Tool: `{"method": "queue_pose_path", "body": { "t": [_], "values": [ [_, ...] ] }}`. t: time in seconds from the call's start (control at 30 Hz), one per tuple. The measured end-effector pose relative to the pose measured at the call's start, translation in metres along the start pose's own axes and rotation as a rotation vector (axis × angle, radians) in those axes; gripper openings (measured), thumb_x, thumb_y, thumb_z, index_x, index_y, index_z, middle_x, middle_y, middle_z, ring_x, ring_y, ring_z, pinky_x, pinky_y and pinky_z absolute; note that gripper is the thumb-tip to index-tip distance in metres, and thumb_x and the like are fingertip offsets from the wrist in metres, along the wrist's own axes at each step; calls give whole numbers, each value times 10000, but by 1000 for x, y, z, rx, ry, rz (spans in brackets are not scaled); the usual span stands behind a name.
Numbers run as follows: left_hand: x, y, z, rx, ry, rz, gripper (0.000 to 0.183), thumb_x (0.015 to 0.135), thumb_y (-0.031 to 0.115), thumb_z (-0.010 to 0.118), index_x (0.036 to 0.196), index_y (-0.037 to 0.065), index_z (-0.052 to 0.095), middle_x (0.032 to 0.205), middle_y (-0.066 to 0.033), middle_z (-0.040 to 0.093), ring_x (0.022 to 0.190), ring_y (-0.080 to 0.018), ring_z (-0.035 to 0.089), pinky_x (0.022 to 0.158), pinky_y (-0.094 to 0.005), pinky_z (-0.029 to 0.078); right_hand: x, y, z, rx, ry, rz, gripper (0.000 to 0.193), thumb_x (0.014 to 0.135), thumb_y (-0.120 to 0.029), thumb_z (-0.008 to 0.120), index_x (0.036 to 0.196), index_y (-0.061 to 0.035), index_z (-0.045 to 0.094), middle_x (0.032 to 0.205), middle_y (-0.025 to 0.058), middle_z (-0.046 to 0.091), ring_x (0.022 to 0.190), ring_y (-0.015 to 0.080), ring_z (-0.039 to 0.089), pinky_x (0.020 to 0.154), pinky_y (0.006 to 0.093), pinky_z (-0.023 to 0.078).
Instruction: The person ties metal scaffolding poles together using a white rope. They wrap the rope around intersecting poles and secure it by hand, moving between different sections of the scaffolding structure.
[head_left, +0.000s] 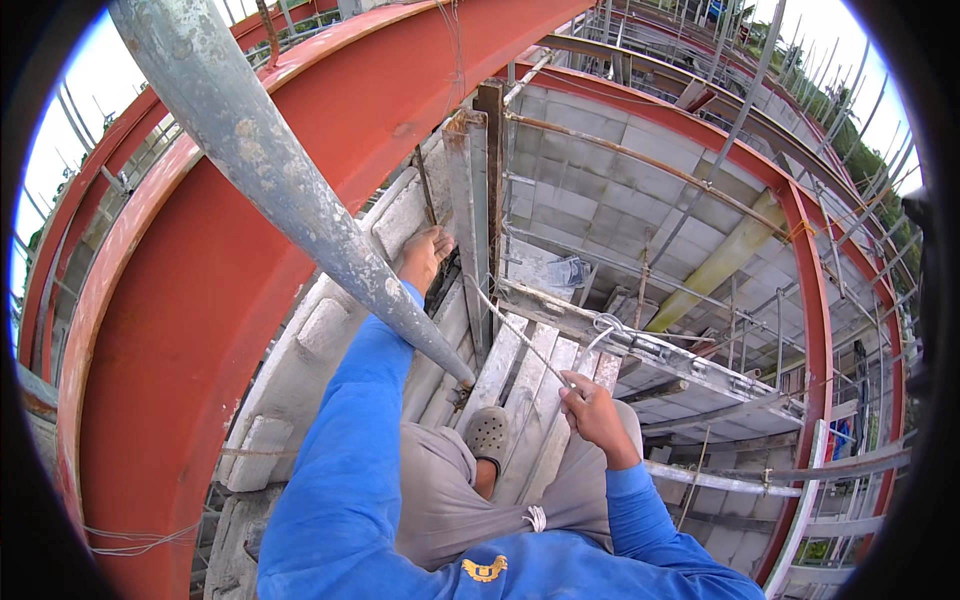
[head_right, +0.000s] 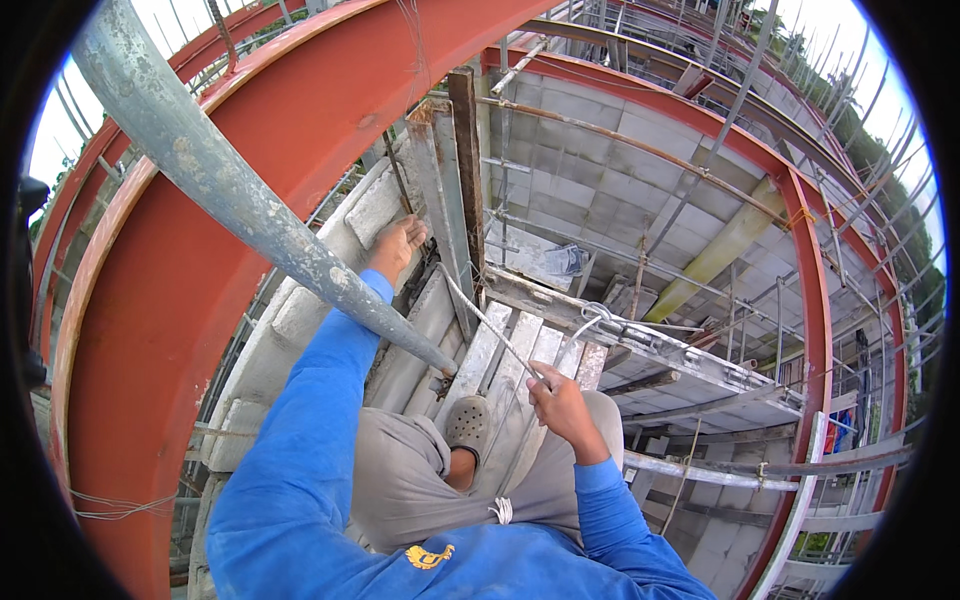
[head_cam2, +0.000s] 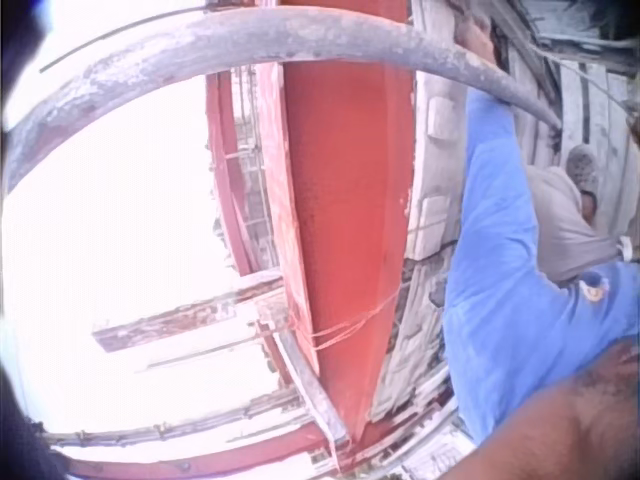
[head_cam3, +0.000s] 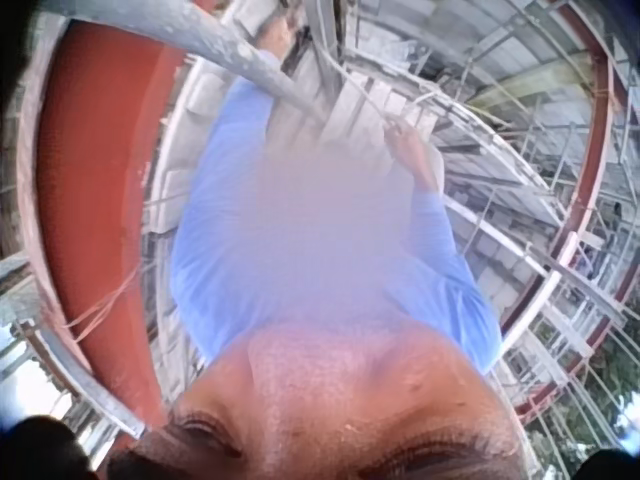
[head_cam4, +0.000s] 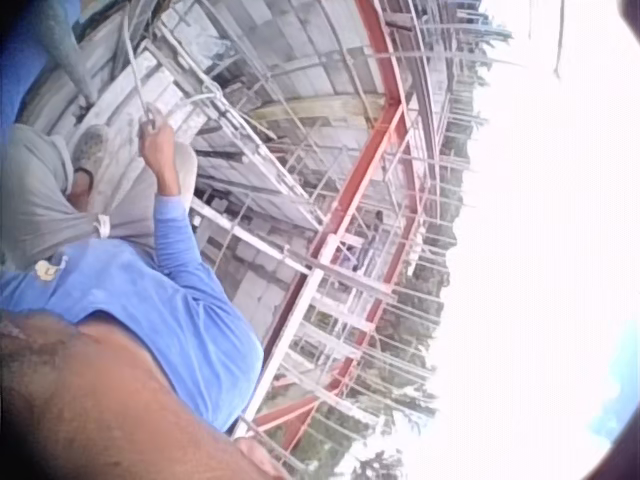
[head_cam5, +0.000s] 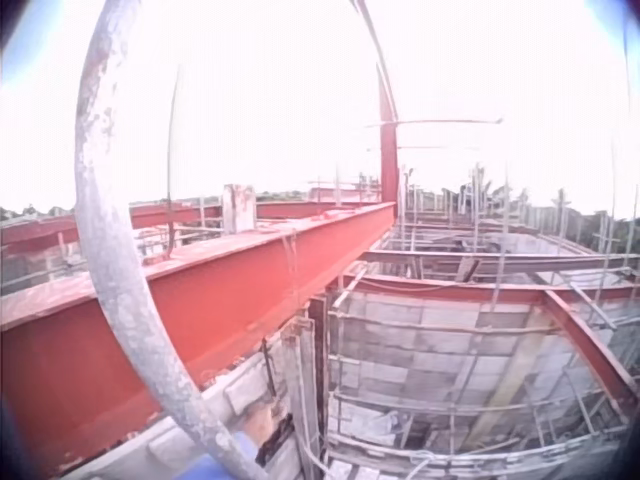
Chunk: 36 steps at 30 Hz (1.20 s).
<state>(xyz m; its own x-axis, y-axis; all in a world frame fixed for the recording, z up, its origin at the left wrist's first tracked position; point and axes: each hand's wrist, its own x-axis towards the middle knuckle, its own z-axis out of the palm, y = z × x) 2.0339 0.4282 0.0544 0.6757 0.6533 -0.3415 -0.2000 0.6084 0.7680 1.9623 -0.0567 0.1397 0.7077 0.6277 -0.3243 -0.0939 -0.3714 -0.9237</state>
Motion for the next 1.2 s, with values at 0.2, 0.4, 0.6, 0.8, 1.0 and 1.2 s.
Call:
{"method": "queue_pose_path", "body": {
  "t": [0.2, 0.4, 0.6, 0.8, 1.0, 1.2],
  "values": [
    [-5, 18, -15, 32, 53, -4, 143, 1080, 163, 560, 1177, 76, 620, 701, 11, 478, 539, -127, 445, 484, -300, 373, 26, -38, 44, 211, -34, 6, 506, 1079, -156, 583, 1546, 9, 482, 779, 40, 596, 537, 124, 544, 469, 319, 494],
    [1, 15, -31, 25, 95, 64, 107, 1073, 167, 577, 1152, 102, 608, 709, 31, 416, 521, -111, 372, 472, -298, 328, 71, -79, 111, 659, -157, 123, 563, 1091, -131, 538, 1620, -41, 366, 809, 29, 553, 584, 143, 538, 492, 339, 514],
    [20, -7, -28, -32, 7, 36, 113, 1054, 138, 586, 1157, 111, 625, 699, 27, 444, 505, -109, 393, 455, -296, 330, 103, -79, 145, 935, -121, 141, 578, 1101, -128, 498, 1650, -80, 327, 827, 27, 534, 600, 138, 529, 501, 346, 530],
    [51, -11, -86, -153, -114, 77, 141, 1049, 103, 561, 1165, 115, 640, 697, 25, 470, 493, -110, 410, 432, -291, 320, 103, -80, 163, 940, -164, 127, 584, 1098, -144, 507, 1653, -94, 330, 830, 24, 529, 604, 137, 522, 501, 351, 522],
    [45, -13, -69, -129, -50, 29, 163, 1060, 87, 523, 1177, 106, 635, 695, 28, 458, 487, -101, 396, 424, -287, 314, 102, -83, 132, 801, -147, 130, 594, 1090, -131, 508, 1653, -72, 327, 809, 16, 525, 583, 137, 518, 478, 350, 509],
    [40, -30, -61, -476, -250, -17, 246, 1068, 190, 541, 1278, 74, 596, 740, 12, 496, 564, -133, 459, 485, -302, 381, 105, -87, 104, 415, -125, 23, 620, 1093, -132, 517, 1664, -45, 291, 776, 14, 494, 554, 129, 498, 449, 338, 489]
  ]
}}
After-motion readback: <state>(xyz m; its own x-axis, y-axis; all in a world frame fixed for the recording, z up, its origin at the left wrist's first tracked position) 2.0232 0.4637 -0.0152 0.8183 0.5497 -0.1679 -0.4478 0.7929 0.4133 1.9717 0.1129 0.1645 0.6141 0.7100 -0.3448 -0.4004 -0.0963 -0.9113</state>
